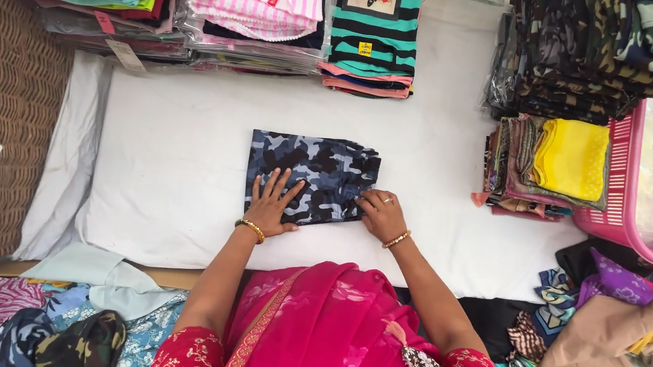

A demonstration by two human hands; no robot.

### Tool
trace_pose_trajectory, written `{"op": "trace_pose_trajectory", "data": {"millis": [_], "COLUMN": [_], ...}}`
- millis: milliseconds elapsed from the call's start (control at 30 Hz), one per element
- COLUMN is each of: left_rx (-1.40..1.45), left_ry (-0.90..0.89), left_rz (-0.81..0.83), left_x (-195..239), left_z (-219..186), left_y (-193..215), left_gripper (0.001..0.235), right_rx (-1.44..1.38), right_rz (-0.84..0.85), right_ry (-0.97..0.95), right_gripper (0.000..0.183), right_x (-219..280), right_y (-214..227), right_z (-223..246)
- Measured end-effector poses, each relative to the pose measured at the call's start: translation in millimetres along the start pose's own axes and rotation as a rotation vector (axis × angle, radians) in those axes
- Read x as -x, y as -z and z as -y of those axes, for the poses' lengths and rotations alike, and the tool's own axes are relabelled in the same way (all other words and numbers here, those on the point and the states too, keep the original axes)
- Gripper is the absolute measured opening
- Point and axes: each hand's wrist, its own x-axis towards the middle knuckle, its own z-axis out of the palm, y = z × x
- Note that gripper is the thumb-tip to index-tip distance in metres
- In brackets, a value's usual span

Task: The person folds several pairs of camouflage-patterned pants on a white table. They unfold each pair, smooth the fabric, fold them into neat rectangles, and place them onto a growing stack. The person also briefly handles a stack of striped shirts.

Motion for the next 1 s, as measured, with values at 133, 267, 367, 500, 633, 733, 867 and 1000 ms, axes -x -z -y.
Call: {"op": "trace_pose_trajectory", "data": {"millis": [133, 267, 367, 500, 633, 733, 867, 1000], "left_rx": [-0.048, -0.026, -0.045, -0.077, -0.051, -0.053, -0.064, -0.066], "left_ry": [-0.053, -0.036, -0.018, -0.032, -0.016, -0.011, -0.008, 0.001], "left_rz": [-0.096, -0.094, -0.067, -0.072, -0.049, -0.044, -0.032, -0.018], "left_x": [-9, -4, -8, -3, -3, -4, -5, -2], "left_z": [15, 11, 14, 13, 9, 11, 9, 7], "left_y": [-32, -22, -22, -23, -13, -16, -11, -9], "left_gripper": [0.109, 0.106, 0.103, 0.1, 0.1, 0.101, 0.102, 0.102], "right_rx": [0.05, 0.113, 0.123, 0.076, -0.136, -0.35, -0.479, -0.535], "right_rz": [-0.184, -0.288, -0.278, -0.227, -0.135, -0.18, -0.296, -0.367], "right_ry": [0.1, 0.166, 0.144, -0.007, -0.309, -0.536, -0.672, -0.783], "right_gripper": [0.034, 0.025, 0.022, 0.027, 0.032, 0.031, 0.02, 0.025], "right_x": [-18, -14, -11, -4, 4, 20, 41, 31], "right_y": [15, 22, 16, 11, 22, 16, -20, -17], "right_z": [-8, -8, -10, -13, -18, -10, 10, 38]}}
